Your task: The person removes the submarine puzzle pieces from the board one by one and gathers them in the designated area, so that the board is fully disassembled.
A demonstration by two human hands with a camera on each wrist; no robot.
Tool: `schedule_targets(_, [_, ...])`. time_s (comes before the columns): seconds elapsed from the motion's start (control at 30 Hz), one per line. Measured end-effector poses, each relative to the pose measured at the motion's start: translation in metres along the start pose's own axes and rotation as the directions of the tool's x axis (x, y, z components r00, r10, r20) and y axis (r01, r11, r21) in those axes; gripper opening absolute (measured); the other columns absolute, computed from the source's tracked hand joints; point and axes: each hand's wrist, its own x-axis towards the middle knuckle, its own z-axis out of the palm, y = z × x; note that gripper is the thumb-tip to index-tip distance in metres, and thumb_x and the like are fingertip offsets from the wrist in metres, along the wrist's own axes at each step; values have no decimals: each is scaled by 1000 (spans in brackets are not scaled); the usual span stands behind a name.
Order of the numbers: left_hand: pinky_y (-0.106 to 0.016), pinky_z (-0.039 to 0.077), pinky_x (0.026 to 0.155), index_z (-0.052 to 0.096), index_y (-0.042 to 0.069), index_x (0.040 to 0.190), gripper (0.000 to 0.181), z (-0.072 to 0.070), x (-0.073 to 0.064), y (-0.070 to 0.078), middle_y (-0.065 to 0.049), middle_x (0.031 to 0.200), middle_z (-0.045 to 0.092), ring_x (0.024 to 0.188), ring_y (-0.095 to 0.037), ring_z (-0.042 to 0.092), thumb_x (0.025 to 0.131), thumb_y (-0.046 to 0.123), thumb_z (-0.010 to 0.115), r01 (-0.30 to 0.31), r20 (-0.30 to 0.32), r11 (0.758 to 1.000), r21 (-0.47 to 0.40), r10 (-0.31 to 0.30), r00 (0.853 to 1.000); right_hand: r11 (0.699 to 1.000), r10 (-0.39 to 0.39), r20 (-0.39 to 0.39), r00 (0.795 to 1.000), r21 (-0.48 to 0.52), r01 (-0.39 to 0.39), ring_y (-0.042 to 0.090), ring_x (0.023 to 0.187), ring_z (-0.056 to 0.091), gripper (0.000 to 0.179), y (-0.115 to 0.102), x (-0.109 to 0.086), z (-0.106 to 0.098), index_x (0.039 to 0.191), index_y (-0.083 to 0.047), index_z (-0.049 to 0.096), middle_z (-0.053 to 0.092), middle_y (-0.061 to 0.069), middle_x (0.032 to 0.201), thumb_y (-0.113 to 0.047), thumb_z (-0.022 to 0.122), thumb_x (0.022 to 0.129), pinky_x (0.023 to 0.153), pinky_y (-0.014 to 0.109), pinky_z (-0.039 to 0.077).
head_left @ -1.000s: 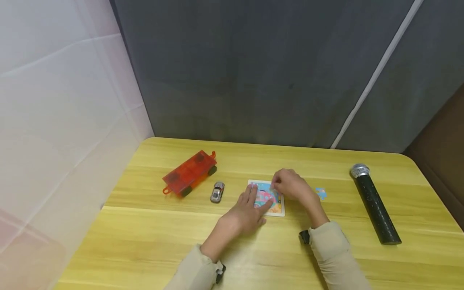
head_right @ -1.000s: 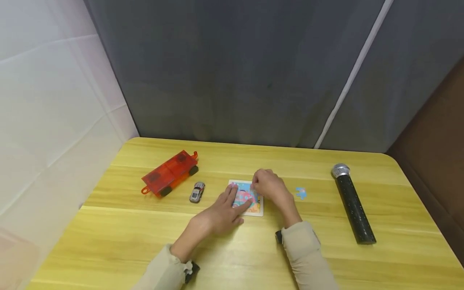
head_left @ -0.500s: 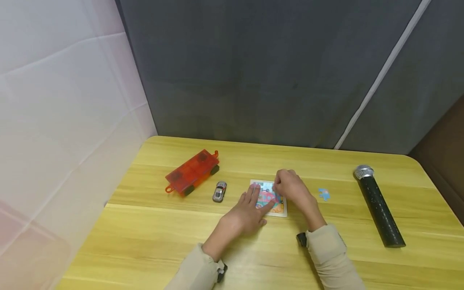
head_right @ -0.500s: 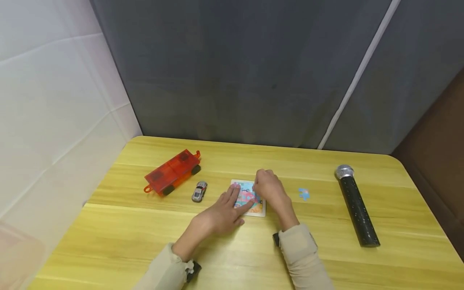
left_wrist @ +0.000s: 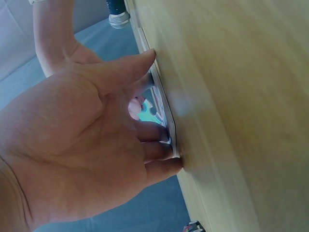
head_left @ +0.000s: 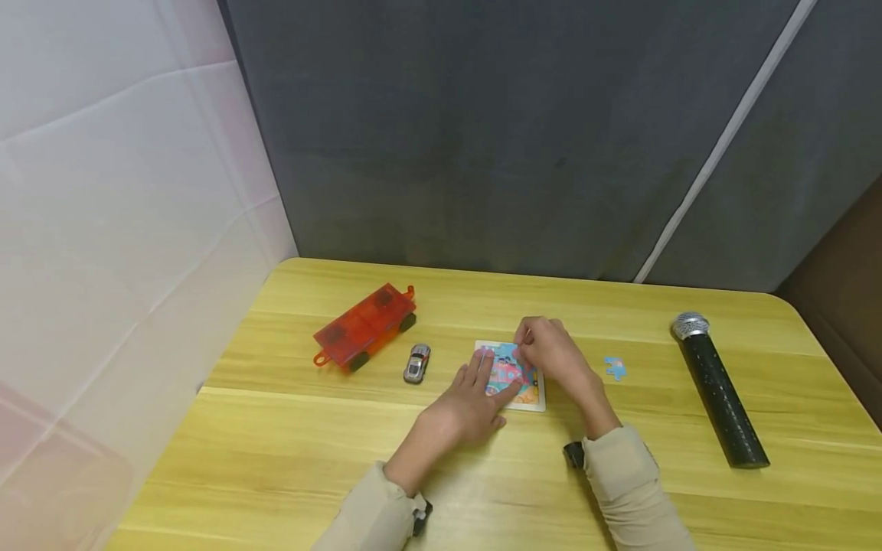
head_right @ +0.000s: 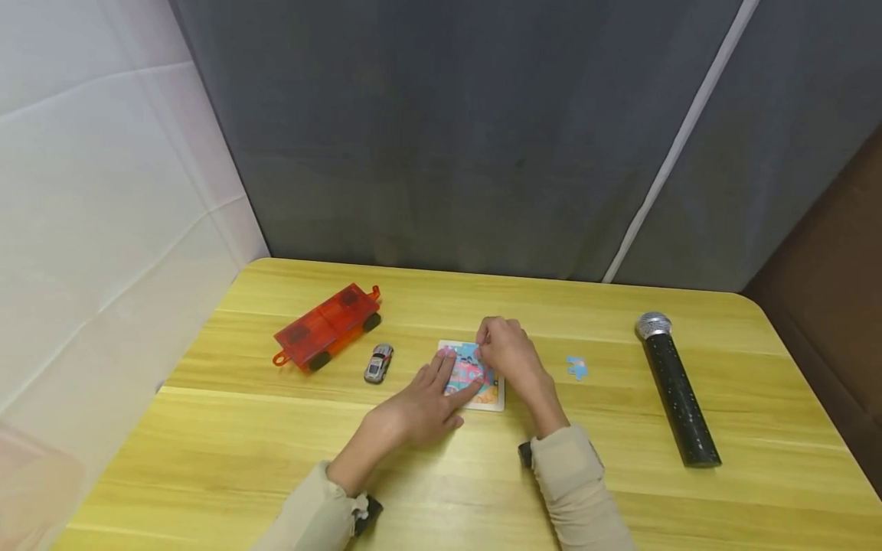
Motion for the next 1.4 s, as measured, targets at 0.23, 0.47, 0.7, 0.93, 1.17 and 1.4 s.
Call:
schedule_targets(0.23, [-50, 19, 138, 35, 33, 174, 61, -6, -4, 4, -24, 184, 6, 172, -38, 2, 116, 37, 55, 13, 1, 1000, 13, -13, 1000, 999, -1, 51, 999, 54, -1, 18, 62, 61, 10, 7, -1, -15, 94, 2, 68, 70, 12, 73, 9, 68, 101, 63, 28, 48])
schedule_targets(0.47, [-49, 18, 139, 30, 34, 175, 64, -5, -4, 4, -25, 183, 4, 172, -39, 2, 116, 36, 54, 3, -9, 1000, 18, -3, 1000, 995, -39, 180, 983, 99, 21, 19, 60, 55, 14, 41, -16, -56, 88, 1, 63, 61, 7, 68, 6, 71, 99, 60, 29, 45])
schedule_targets(0.7, [-50, 17, 139, 27, 33, 176, 65, -3, -5, 3, -25, 183, 2, 172, -40, 0, 117, 34, 53, -2, -10, 1000, 3, 2, 1000, 995, 11, 204, 979, 94, -31, 18, 63, 54, 12, 66, -30, -78, 90, 2, 62, 61, 4, 71, 5, 70, 100, 59, 29, 45])
schedule_targets(0.93, [-50, 15, 139, 27, 33, 176, 64, -2, -6, 2, -25, 183, 1, 172, -39, -1, 117, 34, 52, -4, -13, 1000, -20, 3, 1000, 996, 74, 177, 981, 30, -81, 17, 62, 55, 13, 74, -35, -85, 88, 2, 61, 61, 3, 69, 6, 70, 98, 60, 31, 45])
schedule_targets(1.17, [-50, 16, 139, 26, 33, 176, 65, -1, -4, 2, -25, 183, 1, 172, -39, -1, 117, 35, 52, -5, -11, 1000, -8, 5, 1000, 973, 201, 93, 975, -136, -187, 24, 72, 58, 6, 73, -31, -81, 91, 2, 66, 65, 12, 80, 2, 70, 95, 66, 35, 47])
schedule_targets(1.4, [-50, 16, 139, 26, 33, 176, 64, 0, -6, 1, -25, 183, 1, 172, -39, 0, 117, 35, 51, -8, -17, 1000, -9, 8, 1000, 920, 314, 6, 949, -249, -303, 34, 87, 59, 10, 59, -30, -72, 101, 3, 71, 68, 21, 99, -3, 65, 96, 75, 51, 52])
